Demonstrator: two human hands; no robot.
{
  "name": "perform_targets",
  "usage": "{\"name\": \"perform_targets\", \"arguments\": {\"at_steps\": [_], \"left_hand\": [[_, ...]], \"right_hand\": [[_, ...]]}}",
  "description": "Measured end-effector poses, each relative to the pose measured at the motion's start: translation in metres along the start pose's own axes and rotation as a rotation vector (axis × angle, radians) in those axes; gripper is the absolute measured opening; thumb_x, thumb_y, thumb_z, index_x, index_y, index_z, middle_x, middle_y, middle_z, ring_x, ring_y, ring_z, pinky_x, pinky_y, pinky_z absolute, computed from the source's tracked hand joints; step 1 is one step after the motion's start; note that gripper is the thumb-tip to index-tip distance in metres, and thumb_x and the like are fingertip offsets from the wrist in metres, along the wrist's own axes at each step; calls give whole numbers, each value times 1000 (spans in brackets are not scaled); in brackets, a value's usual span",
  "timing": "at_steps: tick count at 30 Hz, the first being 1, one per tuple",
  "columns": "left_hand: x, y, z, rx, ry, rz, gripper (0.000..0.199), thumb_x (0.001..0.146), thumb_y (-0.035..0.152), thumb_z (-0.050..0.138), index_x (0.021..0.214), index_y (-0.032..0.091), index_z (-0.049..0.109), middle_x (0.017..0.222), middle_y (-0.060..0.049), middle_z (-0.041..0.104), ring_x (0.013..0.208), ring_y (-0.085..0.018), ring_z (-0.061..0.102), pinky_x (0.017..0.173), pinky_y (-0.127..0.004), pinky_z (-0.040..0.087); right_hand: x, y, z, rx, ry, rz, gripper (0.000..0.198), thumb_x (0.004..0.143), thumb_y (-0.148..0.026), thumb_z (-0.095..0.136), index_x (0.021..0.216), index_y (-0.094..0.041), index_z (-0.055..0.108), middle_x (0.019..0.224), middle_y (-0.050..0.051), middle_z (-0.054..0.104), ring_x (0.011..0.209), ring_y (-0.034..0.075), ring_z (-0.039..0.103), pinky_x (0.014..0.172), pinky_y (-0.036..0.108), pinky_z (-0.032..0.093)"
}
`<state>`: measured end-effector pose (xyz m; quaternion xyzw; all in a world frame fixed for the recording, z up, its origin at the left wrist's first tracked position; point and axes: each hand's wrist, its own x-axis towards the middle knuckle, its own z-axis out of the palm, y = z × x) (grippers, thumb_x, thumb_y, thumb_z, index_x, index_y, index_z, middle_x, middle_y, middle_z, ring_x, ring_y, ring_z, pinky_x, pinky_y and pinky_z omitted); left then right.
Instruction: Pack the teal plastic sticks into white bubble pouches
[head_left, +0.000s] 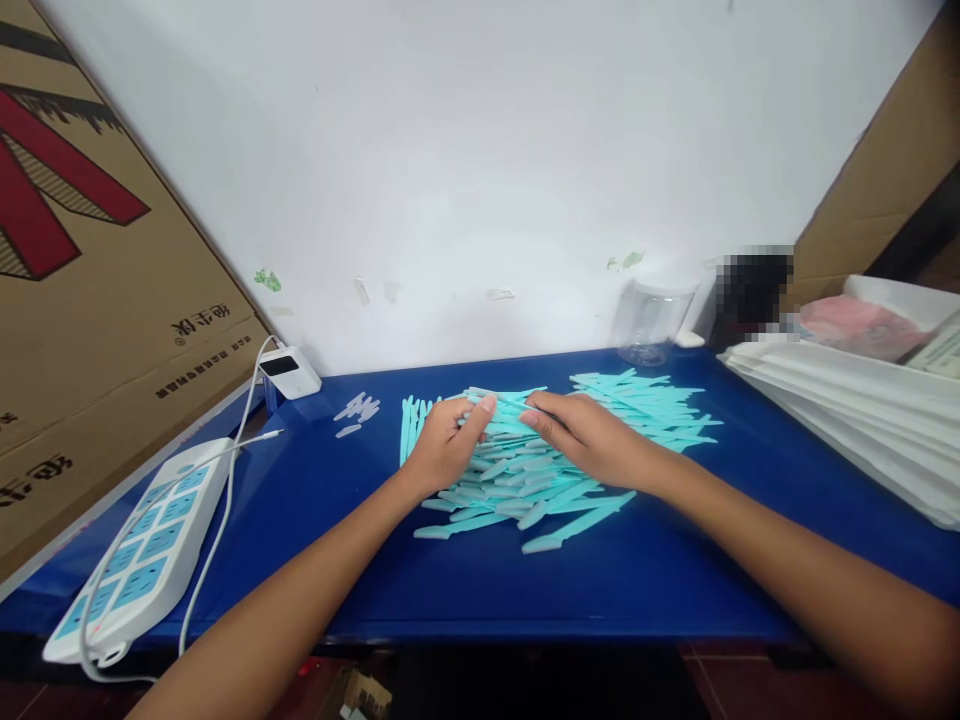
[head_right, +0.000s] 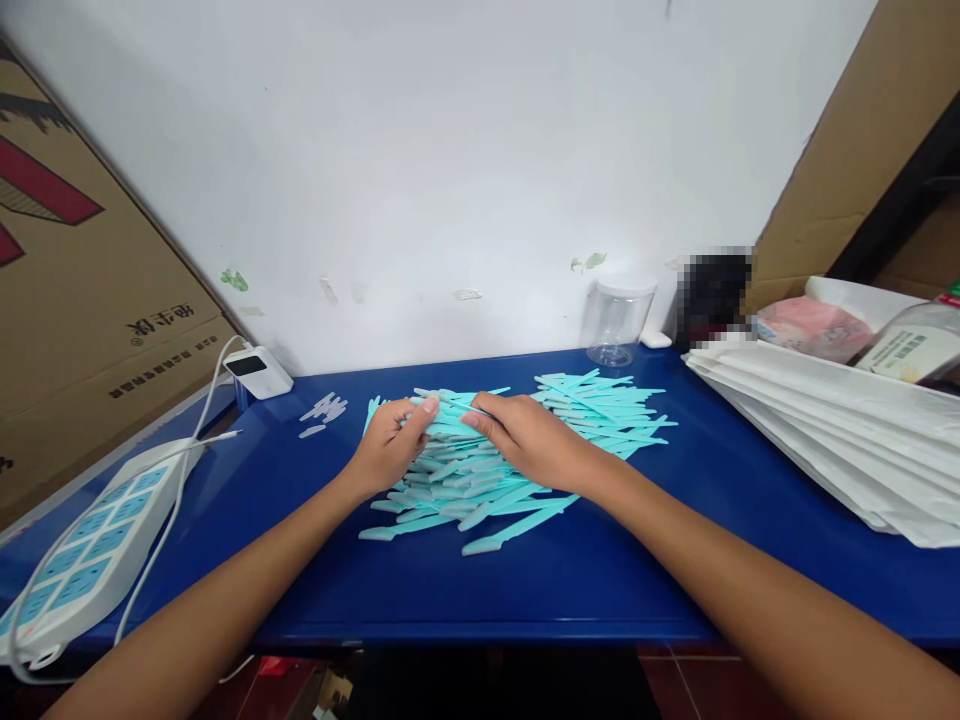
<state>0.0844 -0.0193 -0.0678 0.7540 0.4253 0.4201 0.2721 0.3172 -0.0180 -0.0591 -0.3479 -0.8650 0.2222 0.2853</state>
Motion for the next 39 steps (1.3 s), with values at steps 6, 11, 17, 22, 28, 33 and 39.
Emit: {"name": "perform_targets", "arguments": {"at_steps": [6, 11, 17, 22, 28, 33, 39], "left_hand": [[2, -8, 2, -99, 14, -25, 59, 105, 62, 42, 62, 21, 37, 54, 5, 34, 52, -11, 33, 51, -27, 27], [0, -7, 2, -171, 18, -16, 52, 104, 60, 49, 71, 21, 43, 58, 6, 29, 52, -10, 29, 51, -26, 24], [-1, -3, 1, -197, 6, 4, 51, 104, 60, 49, 72, 21, 42, 61, 6, 27, 53, -10, 28, 51, -27, 24], [-1, -1, 0, -204, -26, 24, 51, 105, 60, 46, 72, 20, 46, 60, 6, 29, 54, -10, 28, 51, -27, 24], [-2, -1, 0, -193, 12, 28, 50, 105, 56, 50, 71, 20, 46, 61, 5, 32, 53, -10, 29, 50, -27, 24], [-1, -1, 3, -230, 73, 18, 51, 106, 57, 48, 70, 20, 43, 60, 5, 32, 53, -10, 28, 50, -27, 24], [-1, 4, 9, -225, 92, 7, 52, 106, 57, 48, 69, 20, 43, 58, 6, 32, 50, -9, 28, 49, -26, 24]], "right_hand": [[1, -1, 0, 85, 43, 30, 43, 109, -53, 40, 79, -22, 42, 72, -4, 42, 64, 14, 39, 63, 29, 31], [0, -8, -1, 151, 60, 45, 44, 107, -55, 45, 78, -22, 43, 74, -4, 40, 67, 14, 38, 64, 29, 32], [1, -12, -1, 198, 80, 80, 46, 105, -56, 48, 76, -22, 44, 75, -3, 39, 68, 14, 38, 63, 29, 31], [0, -10, 2, 294, 45, 116, 53, 102, -61, 52, 69, -22, 39, 66, -5, 33, 60, 12, 32, 57, 28, 27], [0, -11, 3, 333, 80, 163, 55, 100, -62, 55, 68, -22, 37, 66, -5, 28, 60, 11, 28, 55, 28, 24], [3, -12, 2, 268, 155, 171, 54, 101, -64, 51, 69, -21, 39, 71, -4, 30, 65, 12, 30, 58, 28, 26], [4, -15, 3, 260, 165, 148, 54, 101, -65, 50, 71, -22, 40, 71, -3, 32, 66, 13, 32, 58, 27, 28]]}}
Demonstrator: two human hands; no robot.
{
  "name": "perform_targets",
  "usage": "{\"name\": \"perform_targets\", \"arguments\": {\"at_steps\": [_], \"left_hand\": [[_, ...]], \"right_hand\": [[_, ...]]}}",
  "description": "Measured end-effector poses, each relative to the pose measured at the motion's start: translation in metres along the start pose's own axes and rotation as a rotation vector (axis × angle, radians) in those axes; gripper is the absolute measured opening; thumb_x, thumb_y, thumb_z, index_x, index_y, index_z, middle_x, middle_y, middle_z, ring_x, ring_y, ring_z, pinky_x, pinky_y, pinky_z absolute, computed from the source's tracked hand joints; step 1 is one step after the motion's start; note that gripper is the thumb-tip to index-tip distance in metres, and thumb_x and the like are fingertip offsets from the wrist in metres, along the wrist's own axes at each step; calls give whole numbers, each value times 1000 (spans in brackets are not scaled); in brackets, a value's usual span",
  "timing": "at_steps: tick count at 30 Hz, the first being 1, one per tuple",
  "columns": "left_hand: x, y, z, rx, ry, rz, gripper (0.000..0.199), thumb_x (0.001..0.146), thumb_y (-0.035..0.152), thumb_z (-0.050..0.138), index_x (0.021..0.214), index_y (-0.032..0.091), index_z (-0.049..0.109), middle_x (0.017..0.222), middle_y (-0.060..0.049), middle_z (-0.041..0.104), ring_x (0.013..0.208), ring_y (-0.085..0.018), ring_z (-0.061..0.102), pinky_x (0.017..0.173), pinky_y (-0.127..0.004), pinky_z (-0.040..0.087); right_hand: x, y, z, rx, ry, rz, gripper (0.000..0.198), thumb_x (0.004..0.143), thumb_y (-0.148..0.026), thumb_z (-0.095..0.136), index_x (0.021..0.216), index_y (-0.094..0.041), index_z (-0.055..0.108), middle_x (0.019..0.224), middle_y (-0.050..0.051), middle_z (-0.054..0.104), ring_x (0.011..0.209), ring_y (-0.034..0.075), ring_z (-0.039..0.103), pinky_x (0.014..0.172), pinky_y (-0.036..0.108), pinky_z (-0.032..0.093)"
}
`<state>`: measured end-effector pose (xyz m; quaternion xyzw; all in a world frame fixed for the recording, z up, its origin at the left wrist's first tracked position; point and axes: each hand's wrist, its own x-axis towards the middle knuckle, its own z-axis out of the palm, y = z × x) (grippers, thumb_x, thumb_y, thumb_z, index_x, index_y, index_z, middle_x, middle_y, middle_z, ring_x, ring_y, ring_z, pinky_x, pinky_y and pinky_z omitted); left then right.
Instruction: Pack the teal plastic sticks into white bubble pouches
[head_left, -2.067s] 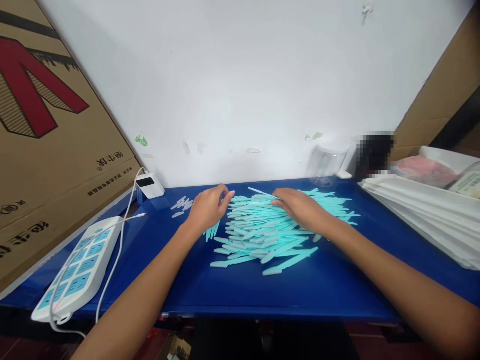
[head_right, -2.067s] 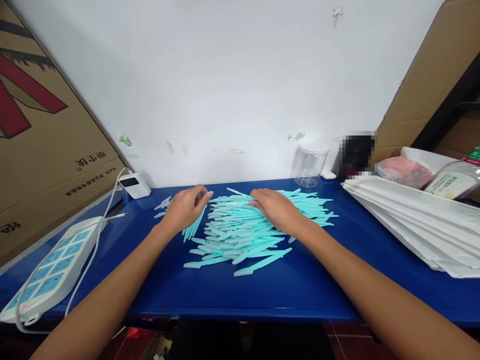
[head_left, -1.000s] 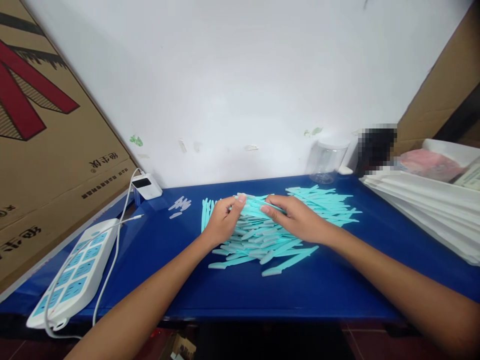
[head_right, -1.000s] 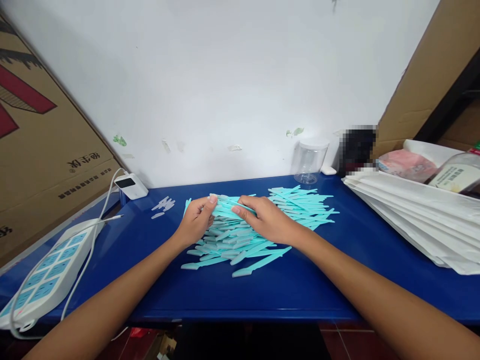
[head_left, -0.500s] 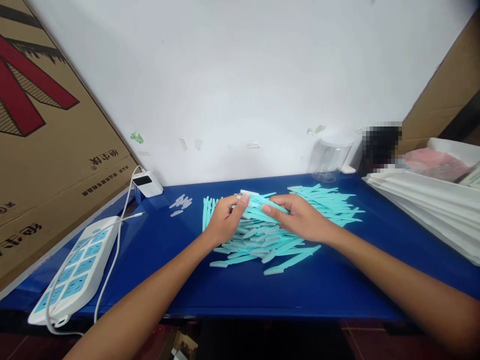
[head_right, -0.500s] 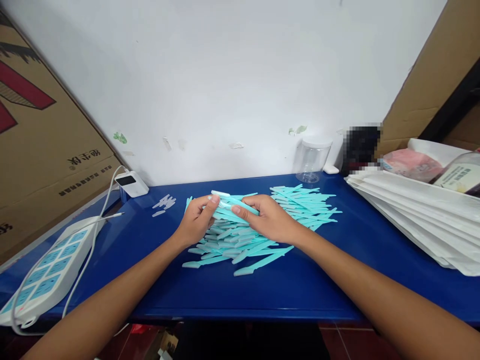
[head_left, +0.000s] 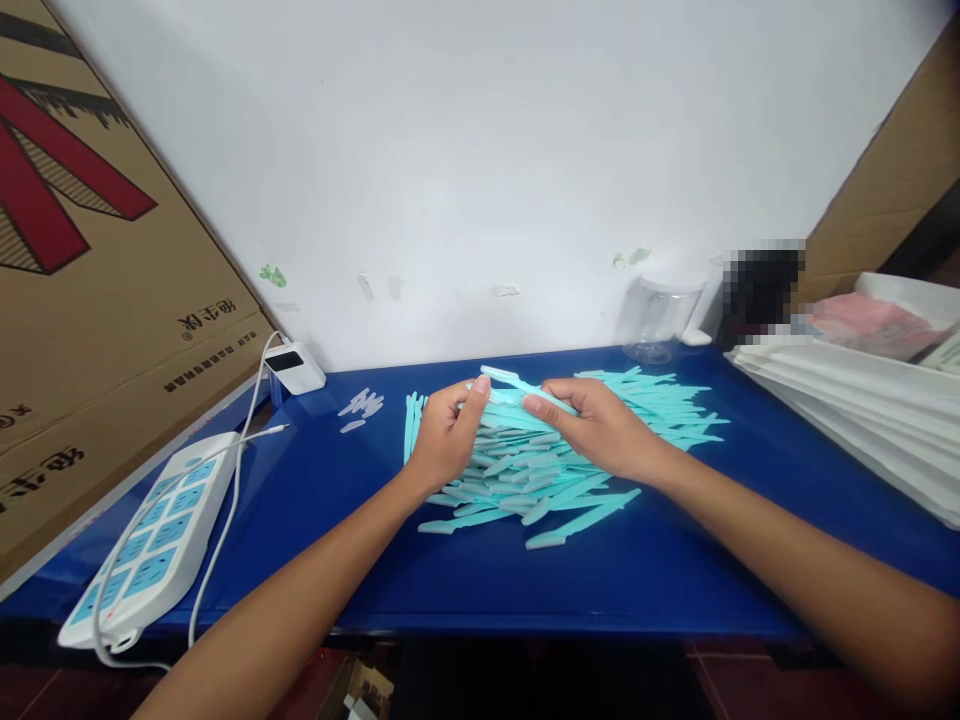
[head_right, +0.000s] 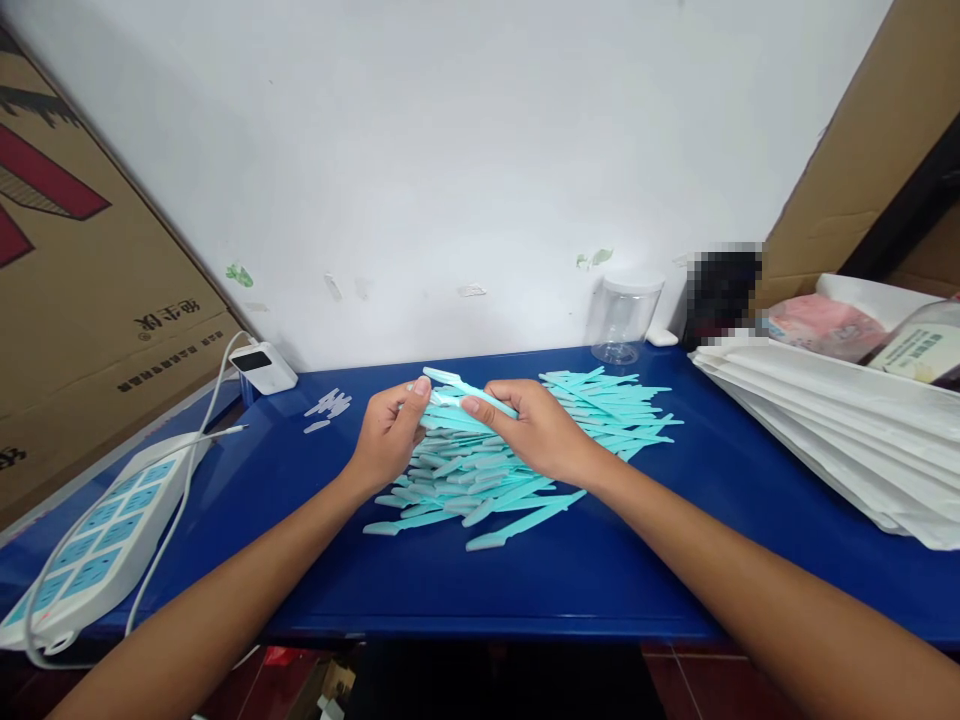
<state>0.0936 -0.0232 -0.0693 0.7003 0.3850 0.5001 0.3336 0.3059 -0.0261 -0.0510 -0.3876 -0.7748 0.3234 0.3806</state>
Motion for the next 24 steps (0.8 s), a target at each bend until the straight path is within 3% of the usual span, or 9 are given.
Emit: {"name": "perform_targets", "arguments": {"at_steps": [4, 6, 8, 10, 13, 15, 17, 21, 24], "left_hand": [[15, -5, -22, -73, 104, -46, 53, 101, 63, 54, 69, 21, 43, 56, 7, 34, 46, -8, 29, 45, -25, 23], [28, -10, -50, -103, 288, -56, 55, 97, 68, 56, 69, 23, 40, 55, 8, 31, 43, -8, 26, 42, -24, 23], [39, -13, -83, 31, 363, -15, 56, 98, 69, 50, 69, 24, 37, 54, 8, 28, 43, -9, 26, 44, -25, 25], [46, -15, -109, 365, 296, 20, 56, 101, 66, 45, 65, 23, 37, 54, 5, 34, 48, -12, 34, 50, -26, 27], [47, -16, -126, 810, -7, 36, 57, 102, 59, 44, 60, 21, 40, 55, 0, 45, 56, -15, 42, 57, -29, 27], [46, -17, -129, 932, -144, 12, 57, 103, 57, 39, 58, 21, 41, 55, -1, 48, 55, -16, 44, 58, -31, 27], [46, -20, -136, 1010, -172, -21, 58, 104, 57, 34, 59, 22, 44, 56, -3, 53, 56, -18, 48, 60, -32, 29], [48, -34, -166, 1249, -220, -332, 58, 102, 56, 32, 67, 21, 61, 76, -14, 71, 77, -28, 66, 67, -33, 38], [48, -49, -186, 1299, -264, -541, 51, 94, 54, 44, 68, 19, 69, 79, -18, 75, 79, -32, 70, 69, -34, 44]], "right_hand": [[2, 5, -12, -70, 67, -27, 55, 101, -66, 50, 70, -22, 39, 71, -2, 33, 66, 13, 32, 58, 28, 27], [5, 11, -25, -126, 117, -26, 55, 101, -66, 51, 70, -21, 41, 71, -2, 34, 66, 13, 34, 59, 28, 27], [8, 20, -38, -180, 170, -24, 55, 100, -66, 51, 70, -21, 40, 70, -2, 34, 66, 14, 34, 59, 29, 27], [12, 28, -45, -224, 222, -21, 57, 101, -66, 50, 68, -21, 38, 69, -2, 32, 66, 14, 33, 60, 29, 27], [14, 38, -43, -244, 239, 6, 57, 101, -67, 47, 69, -21, 41, 69, -2, 33, 66, 14, 34, 60, 29, 28], [13, 41, -38, -251, 212, 28, 57, 101, -68, 47, 70, -21, 44, 68, -3, 35, 65, 14, 36, 60, 29, 28], [13, 43, -34, -270, 194, 36, 57, 101, -69, 47, 70, -20, 45, 67, -3, 36, 64, 13, 36, 60, 29, 27], [13, 44, -36, -284, 198, 33, 58, 100, -69, 47, 70, -20, 47, 66, -3, 37, 63, 13, 35, 58, 29, 26], [14, 44, -38, -282, 214, 31, 58, 100, -69, 47, 70, -20, 50, 66, -2, 36, 63, 14, 35, 59, 29, 27]]}}
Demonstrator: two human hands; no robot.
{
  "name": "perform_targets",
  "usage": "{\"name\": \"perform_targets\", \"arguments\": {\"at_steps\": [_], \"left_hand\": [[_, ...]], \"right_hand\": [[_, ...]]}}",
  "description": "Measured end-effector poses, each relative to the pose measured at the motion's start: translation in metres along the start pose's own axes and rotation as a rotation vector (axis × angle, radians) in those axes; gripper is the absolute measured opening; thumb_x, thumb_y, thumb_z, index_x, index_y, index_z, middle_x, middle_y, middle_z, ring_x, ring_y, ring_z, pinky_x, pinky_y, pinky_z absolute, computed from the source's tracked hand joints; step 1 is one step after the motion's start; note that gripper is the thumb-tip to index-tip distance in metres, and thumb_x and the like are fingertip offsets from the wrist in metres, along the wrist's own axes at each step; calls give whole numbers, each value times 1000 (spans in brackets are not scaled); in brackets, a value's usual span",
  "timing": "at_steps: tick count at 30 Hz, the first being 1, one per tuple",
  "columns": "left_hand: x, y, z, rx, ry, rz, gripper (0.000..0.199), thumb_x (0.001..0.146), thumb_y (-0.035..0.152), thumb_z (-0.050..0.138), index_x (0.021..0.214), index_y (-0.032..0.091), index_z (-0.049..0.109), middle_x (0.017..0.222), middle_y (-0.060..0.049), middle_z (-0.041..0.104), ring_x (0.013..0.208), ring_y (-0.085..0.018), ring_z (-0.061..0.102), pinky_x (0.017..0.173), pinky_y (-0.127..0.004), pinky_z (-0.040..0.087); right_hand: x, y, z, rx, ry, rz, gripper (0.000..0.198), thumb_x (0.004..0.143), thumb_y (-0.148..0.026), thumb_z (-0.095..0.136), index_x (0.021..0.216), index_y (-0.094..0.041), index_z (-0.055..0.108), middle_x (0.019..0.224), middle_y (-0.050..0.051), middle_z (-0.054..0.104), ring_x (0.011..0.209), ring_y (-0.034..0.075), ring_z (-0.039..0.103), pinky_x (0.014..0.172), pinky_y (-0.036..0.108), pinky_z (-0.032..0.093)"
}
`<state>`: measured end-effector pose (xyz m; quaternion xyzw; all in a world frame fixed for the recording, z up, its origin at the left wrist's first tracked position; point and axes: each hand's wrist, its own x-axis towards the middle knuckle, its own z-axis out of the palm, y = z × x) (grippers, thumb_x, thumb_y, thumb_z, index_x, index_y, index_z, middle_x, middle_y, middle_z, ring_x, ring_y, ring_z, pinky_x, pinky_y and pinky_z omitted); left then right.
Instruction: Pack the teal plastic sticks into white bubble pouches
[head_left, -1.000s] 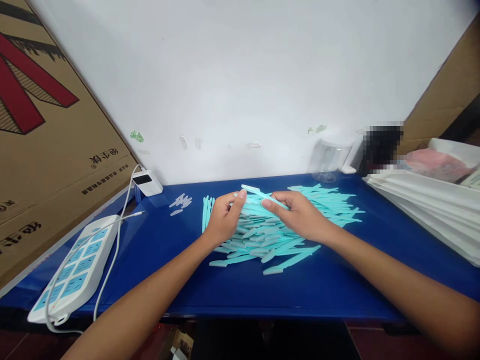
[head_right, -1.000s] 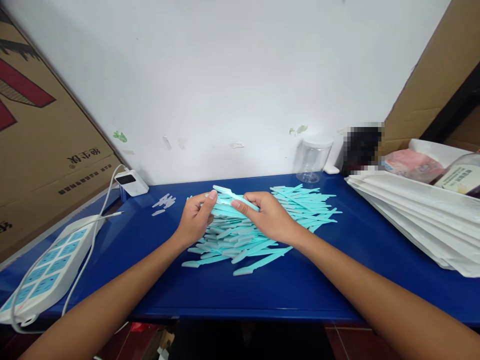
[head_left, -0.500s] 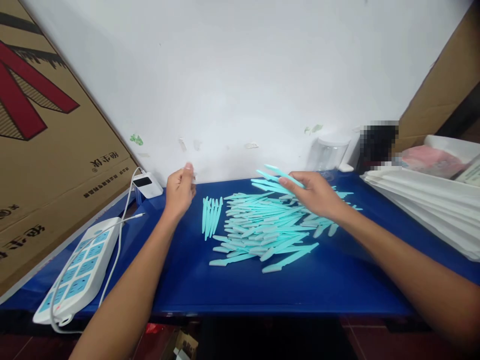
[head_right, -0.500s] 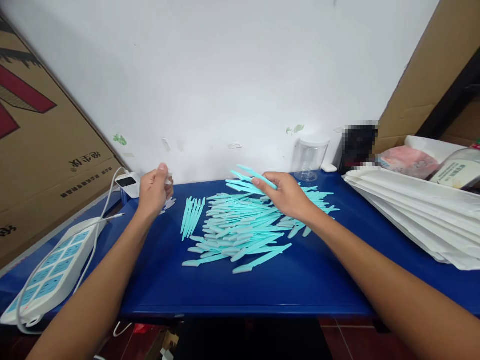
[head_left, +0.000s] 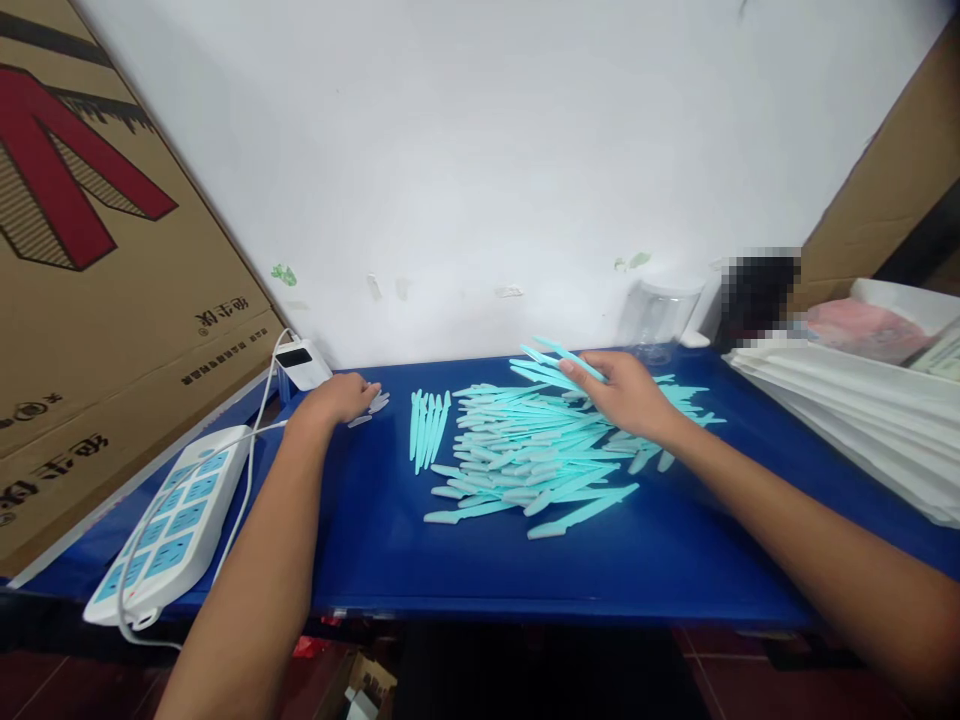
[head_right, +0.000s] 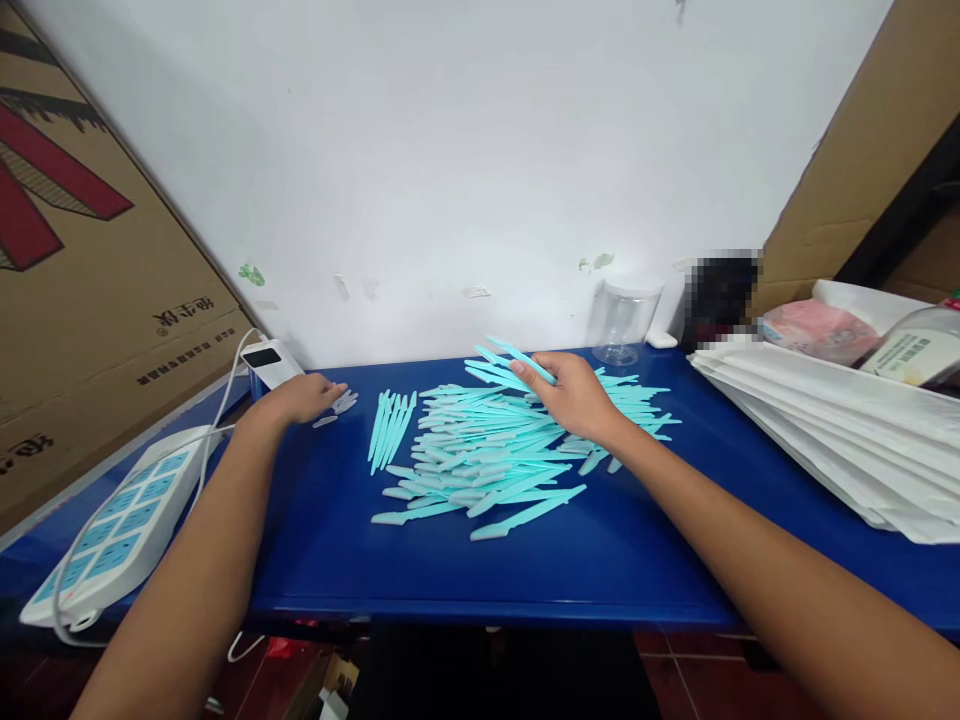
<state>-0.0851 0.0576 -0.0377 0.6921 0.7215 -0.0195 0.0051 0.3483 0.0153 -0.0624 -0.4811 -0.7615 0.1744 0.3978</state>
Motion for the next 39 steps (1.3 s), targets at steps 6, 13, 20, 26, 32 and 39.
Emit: {"name": "perform_targets", "arguments": {"at_steps": [6, 13, 20, 26, 32, 39], "left_hand": [[2, -10, 6, 36, -56, -163, 63, 94, 65, 42, 83, 14, 77, 92, -25, 78, 89, -38, 73, 76, -38, 52], [-22, 45, -8, -76, 267, 35, 68, 102, 65, 31, 99, 13, 75, 96, -20, 75, 91, -32, 68, 77, -36, 47], [-77, 174, 33, -1040, 209, 655, 47, 101, 59, 54, 93, 16, 72, 72, 0, 60, 66, -15, 51, 64, -26, 40], [-101, 197, 33, -1169, 248, 614, 53, 103, 58, 52, 67, 18, 57, 65, 1, 48, 64, -14, 46, 63, -27, 38], [-105, 199, 28, -1445, 100, 570, 51, 100, 61, 56, 72, 19, 56, 56, 5, 42, 52, -10, 37, 52, -26, 34], [-102, 200, 28, -1570, 78, 459, 47, 95, 59, 67, 74, 19, 54, 52, 6, 47, 42, -7, 39, 42, -23, 31]], "right_hand": [[-1, 0, 1, 1, -6, -5, 58, 100, -70, 47, 69, -21, 46, 65, -3, 36, 63, 13, 34, 58, 29, 26], [-5, -8, 10, 48, 8, -40, 58, 102, -69, 43, 69, -21, 40, 67, -3, 35, 64, 14, 36, 60, 29, 28], [-18, -34, 27, 204, 121, -30, 55, 102, -66, 47, 71, -22, 38, 69, -3, 34, 66, 14, 35, 62, 29, 31], [-31, -54, 36, 277, 91, -31, 53, 103, -64, 48, 71, -22, 42, 68, -2, 39, 67, 15, 39, 62, 28, 34], [-37, -61, 39, 413, -77, -4, 53, 104, -65, 43, 76, -21, 56, 58, -3, 48, 55, 14, 46, 57, 28, 38], [-41, -60, 39, 503, -264, 58, 56, 103, -67, 43, 84, -20, 68, 69, 2, 70, 54, 16, 63, 52, 27, 49]]}}
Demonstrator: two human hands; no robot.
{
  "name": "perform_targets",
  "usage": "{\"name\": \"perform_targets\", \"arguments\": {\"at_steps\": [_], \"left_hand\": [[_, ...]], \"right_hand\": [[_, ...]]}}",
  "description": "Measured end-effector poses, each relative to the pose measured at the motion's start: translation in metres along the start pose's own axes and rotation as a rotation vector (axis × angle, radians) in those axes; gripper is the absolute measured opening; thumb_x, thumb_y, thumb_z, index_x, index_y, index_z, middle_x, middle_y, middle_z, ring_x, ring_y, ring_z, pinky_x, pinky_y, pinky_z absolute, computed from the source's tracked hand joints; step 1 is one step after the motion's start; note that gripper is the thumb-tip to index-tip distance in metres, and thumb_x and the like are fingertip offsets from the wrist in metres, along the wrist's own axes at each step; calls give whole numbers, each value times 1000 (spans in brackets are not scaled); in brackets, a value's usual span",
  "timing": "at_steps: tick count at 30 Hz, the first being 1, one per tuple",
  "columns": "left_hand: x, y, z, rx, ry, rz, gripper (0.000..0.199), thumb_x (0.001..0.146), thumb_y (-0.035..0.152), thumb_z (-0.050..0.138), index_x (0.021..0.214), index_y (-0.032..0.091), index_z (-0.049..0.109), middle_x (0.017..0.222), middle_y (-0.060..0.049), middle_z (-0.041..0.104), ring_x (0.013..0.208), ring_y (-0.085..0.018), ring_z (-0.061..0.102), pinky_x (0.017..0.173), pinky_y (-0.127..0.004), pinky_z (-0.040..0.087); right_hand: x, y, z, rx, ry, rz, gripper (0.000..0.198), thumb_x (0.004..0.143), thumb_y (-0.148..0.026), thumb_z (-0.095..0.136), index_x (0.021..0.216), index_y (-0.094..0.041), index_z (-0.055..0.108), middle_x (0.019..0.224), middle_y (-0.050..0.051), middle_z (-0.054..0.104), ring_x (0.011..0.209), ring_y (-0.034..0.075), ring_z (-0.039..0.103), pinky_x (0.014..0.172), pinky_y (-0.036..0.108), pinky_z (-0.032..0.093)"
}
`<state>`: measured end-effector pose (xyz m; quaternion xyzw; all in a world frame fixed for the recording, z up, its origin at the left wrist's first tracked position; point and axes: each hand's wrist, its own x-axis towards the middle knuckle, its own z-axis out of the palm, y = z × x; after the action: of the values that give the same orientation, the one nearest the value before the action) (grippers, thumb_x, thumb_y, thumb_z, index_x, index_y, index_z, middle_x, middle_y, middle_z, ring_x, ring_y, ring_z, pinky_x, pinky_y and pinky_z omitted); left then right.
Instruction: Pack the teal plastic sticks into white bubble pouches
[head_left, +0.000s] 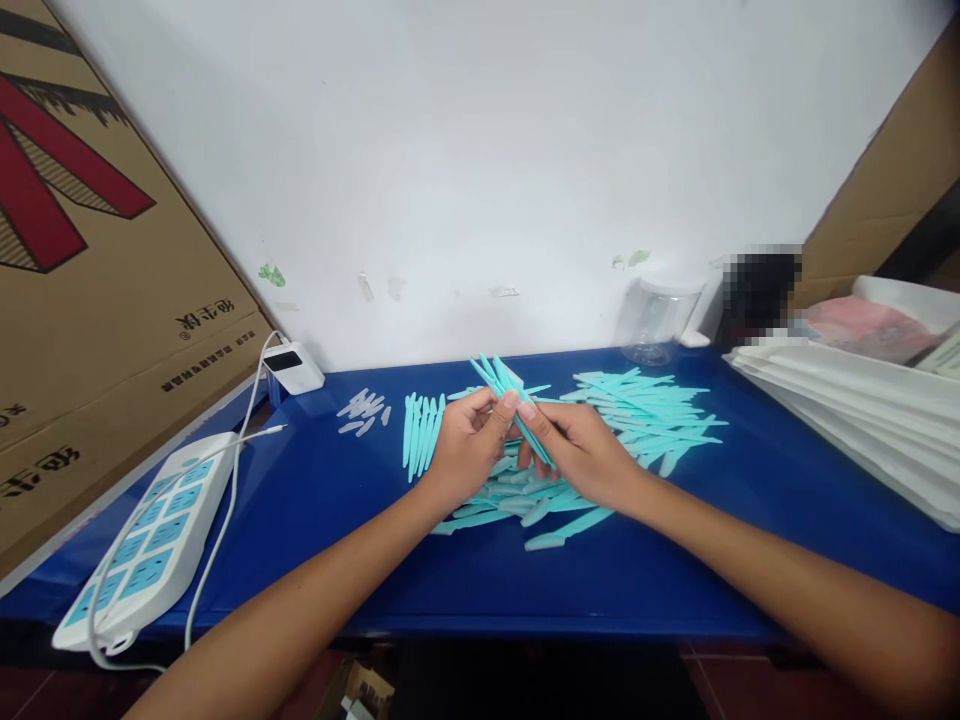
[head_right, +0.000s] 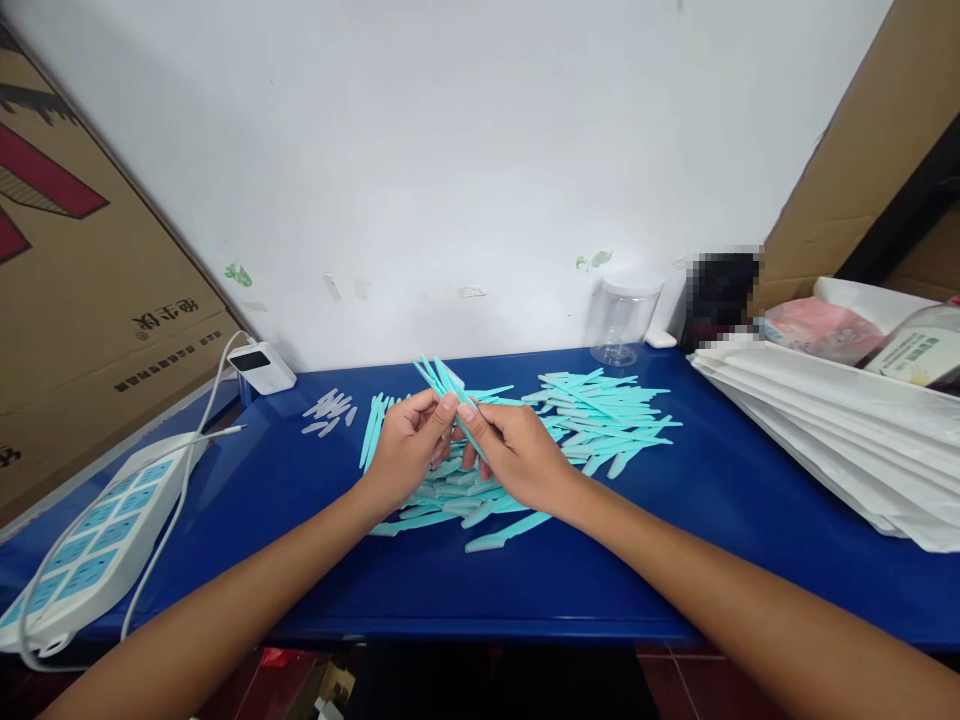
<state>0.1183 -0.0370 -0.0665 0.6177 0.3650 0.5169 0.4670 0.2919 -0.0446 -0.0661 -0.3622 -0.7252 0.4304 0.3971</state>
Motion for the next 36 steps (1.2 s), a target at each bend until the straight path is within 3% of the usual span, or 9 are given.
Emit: {"name": "perform_targets", "arguments": {"at_steps": [4, 8, 12, 16, 19, 24, 32, 36], "left_hand": [[1, -5, 0, 11, 19, 3, 49, 94, 60, 68, 72, 20, 50, 50, 7, 46, 40, -7, 40, 42, -22, 32], [9, -4, -10, 88, 73, 4, 47, 93, 64, 66, 85, 18, 62, 48, 8, 44, 39, -8, 39, 41, -22, 30], [26, 6, -48, 264, 133, -2, 52, 93, 66, 61, 95, 15, 68, 49, 7, 44, 39, -10, 39, 42, -23, 30], [39, 21, -98, 605, -3, -123, 49, 93, 62, 58, 81, 15, 67, 50, 6, 45, 44, -10, 38, 46, -24, 27], [40, 28, -119, 969, -120, -289, 48, 96, 57, 52, 71, 18, 65, 50, 2, 53, 46, -13, 43, 50, -25, 31], [40, 20, -120, 1398, -213, -475, 48, 99, 48, 51, 60, 21, 56, 56, -4, 64, 53, -18, 57, 56, -28, 35], [38, 10, -116, 1556, -125, -445, 46, 98, 55, 52, 76, 19, 69, 81, -16, 74, 83, -34, 72, 67, -34, 43], [37, 11, -109, 1576, 16, -333, 44, 99, 57, 52, 90, 19, 72, 88, -15, 74, 88, -35, 71, 70, -35, 44]], "right_hand": [[0, 1, 1, -52, 4, 9, 57, 104, -67, 43, 83, -20, 70, 75, 3, 74, 57, 18, 67, 52, 29, 51], [3, 5, -4, -150, 149, -13, 56, 104, -65, 44, 85, -19, 71, 76, 4, 73, 63, 19, 71, 57, 29, 52], [9, 10, -15, -163, 301, -42, 55, 104, -65, 44, 95, -19, 74, 82, 5, 76, 65, 18, 70, 58, 29, 52], [13, 14, -26, -158, 345, -34, 57, 103, -67, 45, 92, -19, 73, 76, 5, 74, 60, 17, 67, 56, 28, 50], [15, 15, -30, -180, 342, -27, 58, 103, -69, 44, 91, -19, 72, 71, 4, 72, 57, 17, 65, 55, 29, 48], [15, 15, -31, -238, 285, -3, 61, 103, -70, 42, 88, -19, 71, 66, 3, 70, 53, 16, 63, 55, 29, 47], [16, 13, -33, -305, 229, 21, 61, 103, -69, 41, 84, -19, 72, 63, 1, 67, 53, 15, 59, 58, 30, 41], [18, 13, -37, -319, 144, 26, 61, 102, -69, 43, 88, -19, 75, 52, -5, 40, 48, 12, 37, 53, 29, 27]]}}
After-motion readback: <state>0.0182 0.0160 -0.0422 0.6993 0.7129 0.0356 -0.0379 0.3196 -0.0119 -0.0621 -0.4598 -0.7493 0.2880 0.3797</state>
